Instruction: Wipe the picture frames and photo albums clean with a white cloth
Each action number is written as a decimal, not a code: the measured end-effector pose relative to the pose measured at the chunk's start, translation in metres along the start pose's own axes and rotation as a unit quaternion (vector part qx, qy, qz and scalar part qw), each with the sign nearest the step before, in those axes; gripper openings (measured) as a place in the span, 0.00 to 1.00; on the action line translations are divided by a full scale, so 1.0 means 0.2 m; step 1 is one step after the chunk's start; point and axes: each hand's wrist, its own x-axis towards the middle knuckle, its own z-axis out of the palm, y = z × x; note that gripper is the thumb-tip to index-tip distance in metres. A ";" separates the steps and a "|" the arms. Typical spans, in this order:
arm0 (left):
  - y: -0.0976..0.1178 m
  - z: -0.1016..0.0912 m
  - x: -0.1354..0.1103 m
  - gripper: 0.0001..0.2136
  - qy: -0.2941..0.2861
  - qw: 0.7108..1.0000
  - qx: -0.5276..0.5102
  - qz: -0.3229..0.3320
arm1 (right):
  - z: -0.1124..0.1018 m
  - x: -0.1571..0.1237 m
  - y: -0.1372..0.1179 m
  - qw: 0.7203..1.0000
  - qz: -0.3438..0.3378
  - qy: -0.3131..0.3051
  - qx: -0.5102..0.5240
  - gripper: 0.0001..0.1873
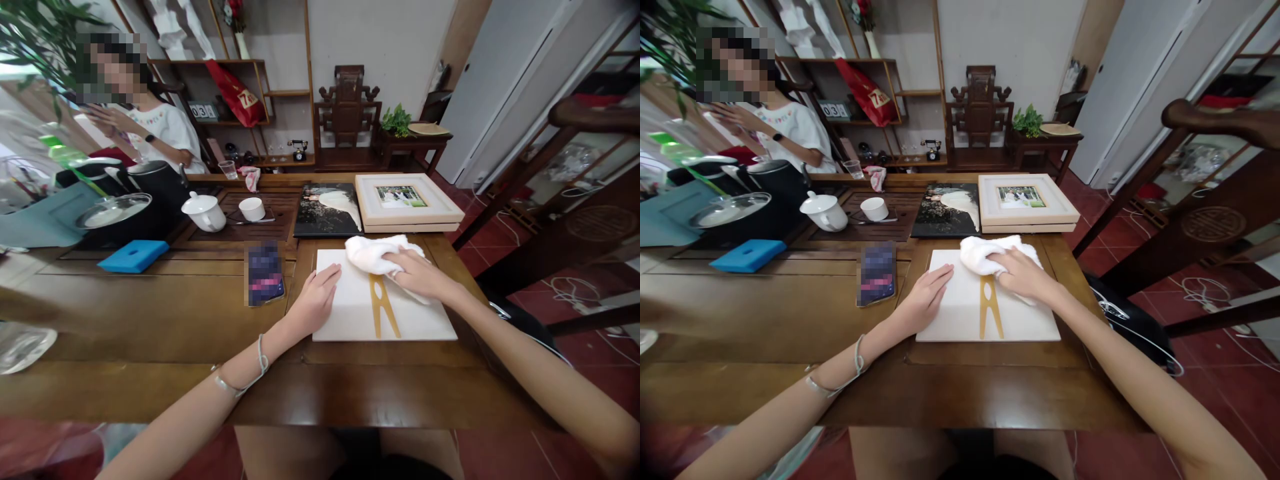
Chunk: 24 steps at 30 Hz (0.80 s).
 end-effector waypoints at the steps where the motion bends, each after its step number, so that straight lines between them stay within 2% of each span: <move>1: 0.00 0.00 0.00 0.21 -0.003 1.000 -0.001 0.000 | -0.01 -0.03 0.04 1.000 0.027 0.005 -0.005 0.27; 4: 0.01 0.01 0.00 0.21 -0.005 1.000 -0.005 -0.003 | -0.06 -0.12 0.14 0.998 0.065 0.014 -0.009 0.25; 7: 0.01 0.02 0.00 0.21 0.000 1.000 -0.009 -0.008 | -0.08 -0.12 0.15 0.998 0.062 0.010 -0.006 0.25; 10: 0.01 0.02 0.01 0.21 0.001 1.000 -0.010 -0.009 | -0.07 0.00 0.03 1.000 0.022 -0.006 0.006 0.25; 15: 0.01 0.01 0.02 0.20 0.027 0.999 -0.006 0.022 | -0.01 0.29 -0.25 0.995 -0.074 -0.067 0.028 0.23; 18: 0.01 0.00 0.02 0.19 0.048 0.998 -0.004 0.045 | 0.01 0.37 -0.36 0.991 -0.101 -0.086 0.021 0.23; 21: 0.01 -0.01 0.02 0.19 0.044 0.998 -0.006 0.041 | 0.02 0.32 -0.35 0.994 -0.075 -0.073 -0.013 0.26; 24: 0.02 -0.01 0.01 0.20 0.026 0.999 -0.008 0.019 | 0.02 0.20 -0.27 0.996 -0.026 -0.046 -0.077 0.28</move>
